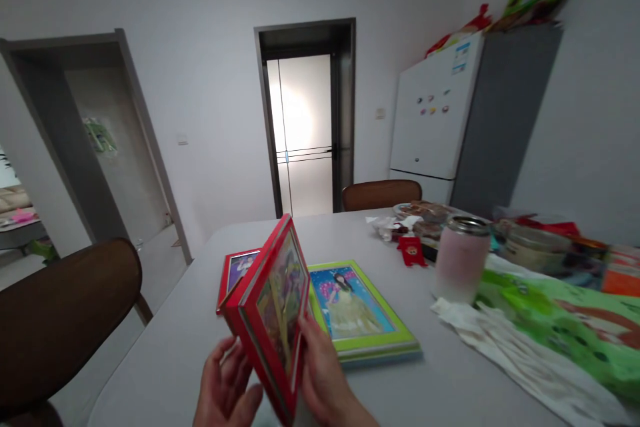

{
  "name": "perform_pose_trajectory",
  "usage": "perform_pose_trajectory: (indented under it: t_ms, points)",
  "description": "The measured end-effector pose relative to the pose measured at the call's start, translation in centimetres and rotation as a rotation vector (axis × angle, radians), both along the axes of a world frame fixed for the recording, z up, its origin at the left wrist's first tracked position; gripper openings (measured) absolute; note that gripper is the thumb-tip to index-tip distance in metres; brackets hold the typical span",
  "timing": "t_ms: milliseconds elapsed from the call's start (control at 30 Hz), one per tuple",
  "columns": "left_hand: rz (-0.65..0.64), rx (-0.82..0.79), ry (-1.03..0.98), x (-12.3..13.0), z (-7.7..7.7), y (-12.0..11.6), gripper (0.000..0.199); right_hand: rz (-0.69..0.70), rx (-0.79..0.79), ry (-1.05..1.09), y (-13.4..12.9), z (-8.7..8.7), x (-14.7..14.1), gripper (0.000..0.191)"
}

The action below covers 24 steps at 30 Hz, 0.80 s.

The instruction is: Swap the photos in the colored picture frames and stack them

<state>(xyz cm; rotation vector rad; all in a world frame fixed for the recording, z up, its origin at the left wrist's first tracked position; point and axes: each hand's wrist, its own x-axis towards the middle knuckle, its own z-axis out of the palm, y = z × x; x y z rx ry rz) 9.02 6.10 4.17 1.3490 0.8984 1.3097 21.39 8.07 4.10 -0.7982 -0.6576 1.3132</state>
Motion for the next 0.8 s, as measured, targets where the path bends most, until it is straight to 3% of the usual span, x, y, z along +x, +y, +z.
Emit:
perform_pose_trajectory:
  t_ms: [133,200,300,467,600,800]
  points:
    - [-0.114,-0.114,-0.28,2.3,2.8,2.2,0.062,-0.014,-0.122,-0.164,1.2,2.4,8.6,0.04]
    - [-0.198,-0.165,-0.286,4.1,2.9,2.9,0.057,-0.024,-0.167,-0.388,2.0,2.7,12.4,0.039]
    - [-0.277,-0.199,-0.217,6.8,1.8,3.4,0.051,-0.068,-0.194,-0.704,2.9,2.3,16.1,0.036]
    - [-0.282,-0.087,0.11,9.0,-1.2,3.9,0.05,-0.185,-0.197,-0.886,3.9,0.8,18.6,0.029]
    - [-0.259,-0.018,0.298,9.1,-3.5,3.7,0.066,-0.218,-0.22,-0.995,3.1,-0.3,19.5,0.029]
    - [-0.184,0.114,0.46,10.1,-4.4,4.1,0.076,-0.292,-0.291,-1.258,1.3,-3.1,20.1,0.041]
